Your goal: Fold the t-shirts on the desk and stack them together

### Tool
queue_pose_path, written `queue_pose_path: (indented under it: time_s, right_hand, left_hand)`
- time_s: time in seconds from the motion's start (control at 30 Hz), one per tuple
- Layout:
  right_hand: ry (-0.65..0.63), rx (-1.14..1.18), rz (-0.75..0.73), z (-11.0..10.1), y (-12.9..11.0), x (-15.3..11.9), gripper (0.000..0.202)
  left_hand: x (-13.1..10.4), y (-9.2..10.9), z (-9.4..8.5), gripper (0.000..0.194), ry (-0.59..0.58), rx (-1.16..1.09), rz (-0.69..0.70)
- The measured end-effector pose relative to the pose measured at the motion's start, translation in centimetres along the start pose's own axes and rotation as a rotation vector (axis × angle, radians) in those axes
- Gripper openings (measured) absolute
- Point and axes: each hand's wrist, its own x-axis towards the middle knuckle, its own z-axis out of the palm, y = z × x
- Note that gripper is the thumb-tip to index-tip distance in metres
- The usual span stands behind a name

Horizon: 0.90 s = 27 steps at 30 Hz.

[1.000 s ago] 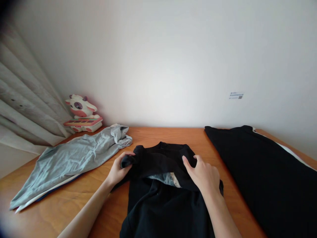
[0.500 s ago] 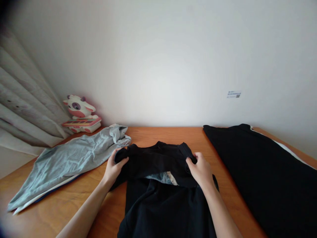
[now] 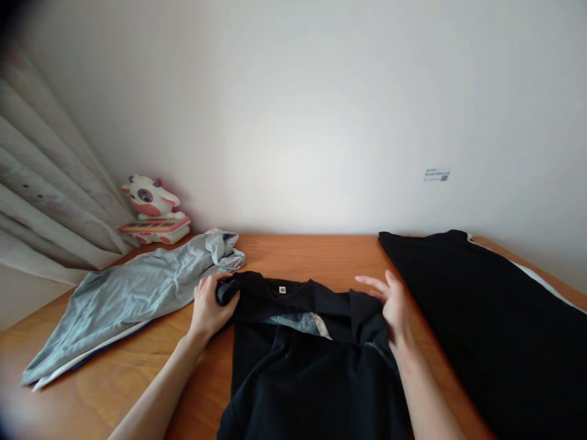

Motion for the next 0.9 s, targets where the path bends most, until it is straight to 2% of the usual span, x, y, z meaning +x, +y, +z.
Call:
queue_pose_path:
  time_s: [0.03,0.1,0.23,0.33,0.4,0.53,0.57,0.6,0.67,0.73,0.8,0.9]
  right_hand:
    - [-0.052,-0.123,0.016,0.0,-0.1,-0.1,0.064]
    - [-0.144,-0.337,-0.001,0.5,-0.2,-0.7,0.054]
    - [-0.307,-0.666,-0.14,1.9,-0.5,-2.3,0.04]
    - [-0.296,-0.674,-0.248,2.2,-0.8,-2.6,0.035]
    - [-0.124,-0.591,-0.335,2.2,-1.1,-2.4,0.04]
    - [0.524,-0.468,-0.522,1.9,-1.8,-2.3,0.041]
    - [0.619,-0.457,-0.534,1.8,-1.8,-2.3,0.039]
    - [0.663,-0.454,-0.533,1.6,-1.8,-2.2,0.037]
    - [0.62,-0.481,-0.54,1.3,-1.3,-1.9,0.037]
    - [0.489,-0.55,-0.583,1.0,-0.5,-1.5,0.036]
    - [0.343,-0.627,-0.642,0.8,0.2,-1.1,0.033]
    - [0.233,-0.663,-0.684,0.9,0.4,-1.0,0.02]
  left_hand:
    - [-0.1,0.1,0.0,0.03,0.017,0.012,0.014]
    - [-0.1,0.1,-0.1,0.032,0.071,0.008,0.034]
    - [-0.1,-0.2,0.0,0.044,0.092,-0.063,0.119]
    - [-0.2,-0.4,0.1,0.045,0.086,-0.102,0.14]
    - [-0.2,-0.5,0.1,0.042,0.154,-0.126,0.133]
    - [-0.2,-0.4,-0.2,0.035,0.404,-0.239,0.119]
    - [-0.1,-0.3,-0.4,0.034,0.438,-0.251,0.104]
    - [0.0,-0.3,-0.5,0.032,0.437,-0.242,0.091]
    - [0.1,-0.3,-0.5,0.025,0.335,-0.164,0.089]
    - [0.1,-0.4,-0.4,0.017,0.176,-0.05,0.1]
    - [0.1,-0.6,-0.3,0.015,0.064,0.043,0.069]
    - [0.1,-0.7,-0.6,0.019,0.019,0.113,0.003]
